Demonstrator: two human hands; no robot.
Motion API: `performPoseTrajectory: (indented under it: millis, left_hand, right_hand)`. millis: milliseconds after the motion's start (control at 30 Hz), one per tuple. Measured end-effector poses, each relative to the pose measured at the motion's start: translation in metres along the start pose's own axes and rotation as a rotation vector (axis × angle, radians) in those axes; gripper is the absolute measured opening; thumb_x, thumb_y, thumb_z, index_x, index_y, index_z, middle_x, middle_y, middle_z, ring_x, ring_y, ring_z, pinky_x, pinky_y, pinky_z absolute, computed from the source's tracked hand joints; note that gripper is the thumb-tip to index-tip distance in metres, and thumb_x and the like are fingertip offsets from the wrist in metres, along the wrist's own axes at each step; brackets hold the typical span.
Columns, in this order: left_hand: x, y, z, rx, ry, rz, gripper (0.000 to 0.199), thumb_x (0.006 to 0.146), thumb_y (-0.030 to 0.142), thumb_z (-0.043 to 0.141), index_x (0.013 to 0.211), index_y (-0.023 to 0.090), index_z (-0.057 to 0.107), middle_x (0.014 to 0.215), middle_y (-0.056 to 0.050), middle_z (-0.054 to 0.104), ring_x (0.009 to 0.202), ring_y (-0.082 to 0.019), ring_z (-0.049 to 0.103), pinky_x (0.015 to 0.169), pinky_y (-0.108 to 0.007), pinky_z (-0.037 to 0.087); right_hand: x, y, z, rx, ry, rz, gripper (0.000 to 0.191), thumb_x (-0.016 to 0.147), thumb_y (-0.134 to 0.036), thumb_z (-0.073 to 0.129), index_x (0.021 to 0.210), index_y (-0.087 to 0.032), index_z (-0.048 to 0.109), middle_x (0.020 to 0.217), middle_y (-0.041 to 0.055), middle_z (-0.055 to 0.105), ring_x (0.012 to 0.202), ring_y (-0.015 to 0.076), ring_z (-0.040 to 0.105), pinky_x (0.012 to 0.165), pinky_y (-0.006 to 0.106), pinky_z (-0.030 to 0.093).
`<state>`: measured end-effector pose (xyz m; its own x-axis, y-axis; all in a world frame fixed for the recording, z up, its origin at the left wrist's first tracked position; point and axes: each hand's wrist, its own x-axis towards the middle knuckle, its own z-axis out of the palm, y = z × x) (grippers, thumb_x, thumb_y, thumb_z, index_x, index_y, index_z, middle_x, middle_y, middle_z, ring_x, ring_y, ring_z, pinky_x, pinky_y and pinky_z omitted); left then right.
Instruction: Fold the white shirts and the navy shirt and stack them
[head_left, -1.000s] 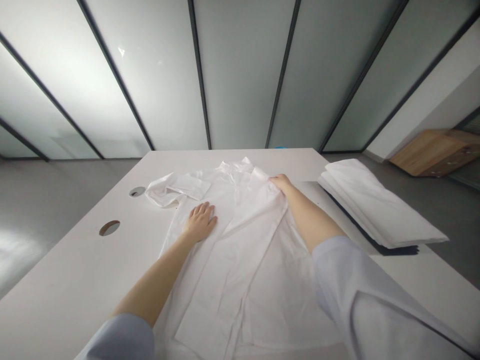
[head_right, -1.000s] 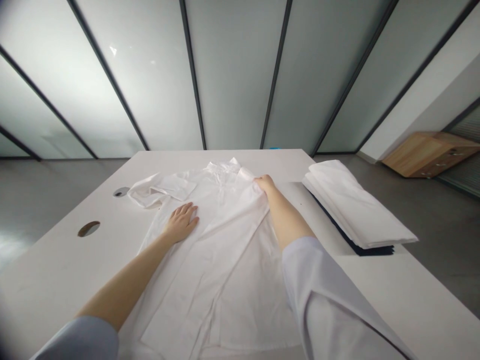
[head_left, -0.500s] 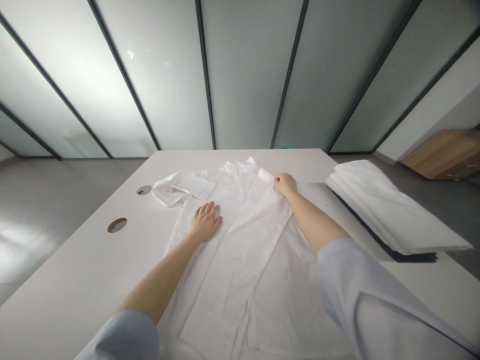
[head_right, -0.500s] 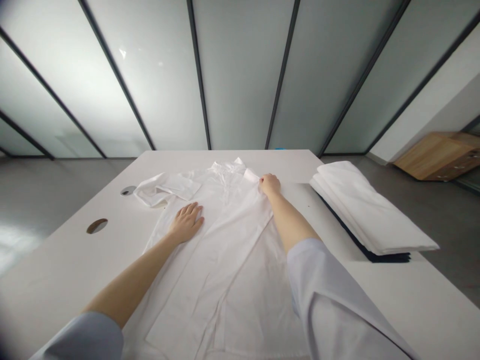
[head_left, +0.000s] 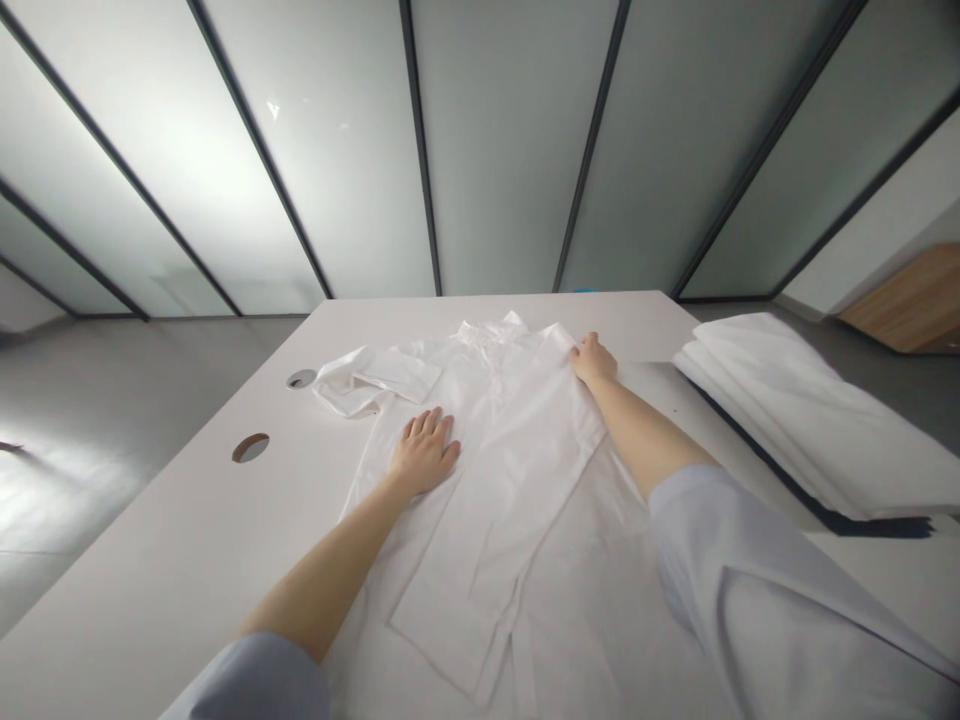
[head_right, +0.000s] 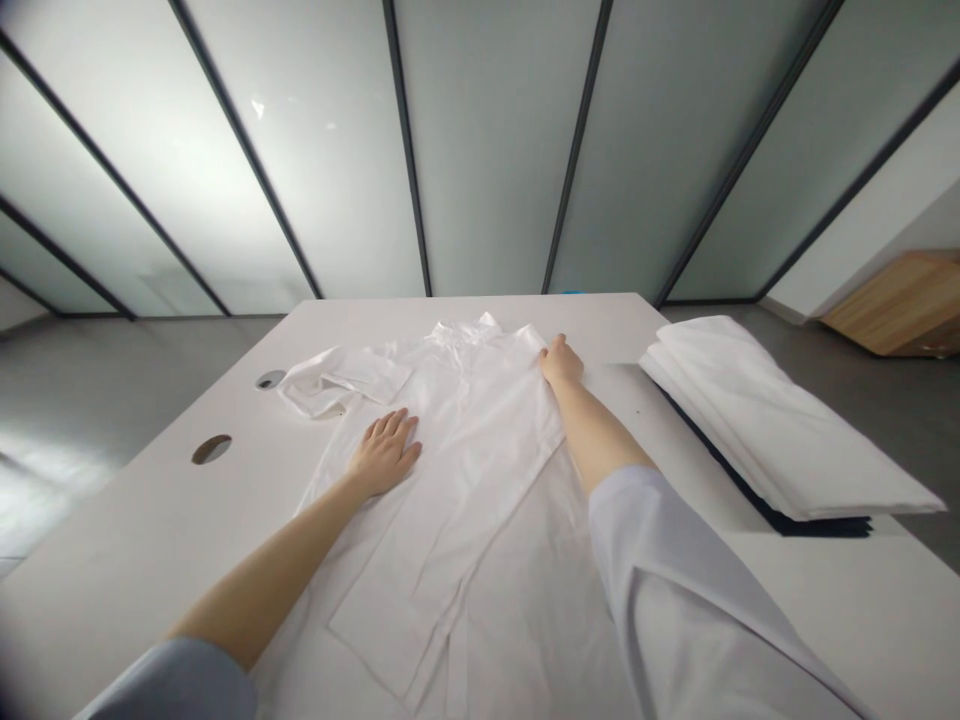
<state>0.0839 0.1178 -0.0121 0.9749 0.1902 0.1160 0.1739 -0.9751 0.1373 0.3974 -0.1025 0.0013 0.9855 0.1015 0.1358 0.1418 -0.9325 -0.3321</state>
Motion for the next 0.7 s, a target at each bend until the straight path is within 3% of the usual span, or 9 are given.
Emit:
performPoseTrajectory:
  millis: [133, 233, 467, 600, 700]
  left_hand:
    - [-0.012, 0.005, 0.0, 0.032, -0.014, -0.005, 0.053, 0.093, 0.041, 0.039, 0.139, 0.017, 0.046, 0.151, -0.015, 0.039, 0.139, -0.031, 0.034, 0.113, -0.047, 0.025]
    - [-0.02, 0.007, -0.002, 0.055, -0.035, -0.01, 0.054, 0.094, 0.042, 0.038, 0.141, 0.016, 0.044, 0.152, -0.015, 0.037, 0.14, -0.031, 0.032, 0.114, -0.047, 0.025]
    - [-0.024, 0.009, -0.006, 0.114, -0.054, -0.017, 0.055, 0.095, 0.043, 0.036, 0.143, 0.017, 0.042, 0.154, -0.012, 0.036, 0.141, -0.028, 0.032, 0.115, -0.045, 0.025]
    - [-0.023, 0.009, -0.005, 0.114, -0.051, -0.014, 0.055, 0.095, 0.043, 0.037, 0.143, 0.016, 0.042, 0.153, -0.013, 0.036, 0.14, -0.029, 0.032, 0.115, -0.046, 0.026]
    - [-0.023, 0.008, -0.003, 0.111, -0.045, -0.01, 0.055, 0.095, 0.043, 0.037, 0.143, 0.016, 0.042, 0.153, -0.013, 0.037, 0.14, -0.029, 0.032, 0.115, -0.046, 0.026]
  right_hand:
    - [0.007, -0.007, 0.002, -0.029, -0.069, -0.228, 0.033, 0.09, -0.02, 0.046, 0.12, -0.015, 0.058, 0.115, 0.0133, 0.064, 0.104, 0.0237, 0.06, 0.087, 0.03, 0.044]
    - [0.011, -0.012, 0.003, -0.137, -0.086, -0.287, 0.029, 0.089, -0.015, 0.042, 0.106, -0.014, 0.066, 0.117, 0.0153, 0.062, 0.107, 0.0247, 0.057, 0.091, 0.031, 0.042]
    - [-0.001, -0.013, 0.012, -0.242, -0.088, -0.214, 0.048, 0.092, -0.029, 0.038, 0.134, -0.008, 0.051, 0.143, 0.0224, 0.042, 0.127, 0.0354, 0.042, 0.101, 0.049, 0.036]
    - [-0.014, -0.009, 0.011, -0.217, 0.028, -0.405, 0.055, 0.096, -0.038, 0.034, 0.143, -0.011, 0.041, 0.15, 0.0194, 0.036, 0.137, 0.0315, 0.032, 0.109, 0.046, 0.028]
    - [-0.019, -0.005, 0.011, -0.235, -0.105, -0.528, 0.055, 0.097, -0.047, 0.032, 0.143, -0.018, 0.043, 0.152, 0.0132, 0.037, 0.138, 0.028, 0.032, 0.111, 0.044, 0.026]
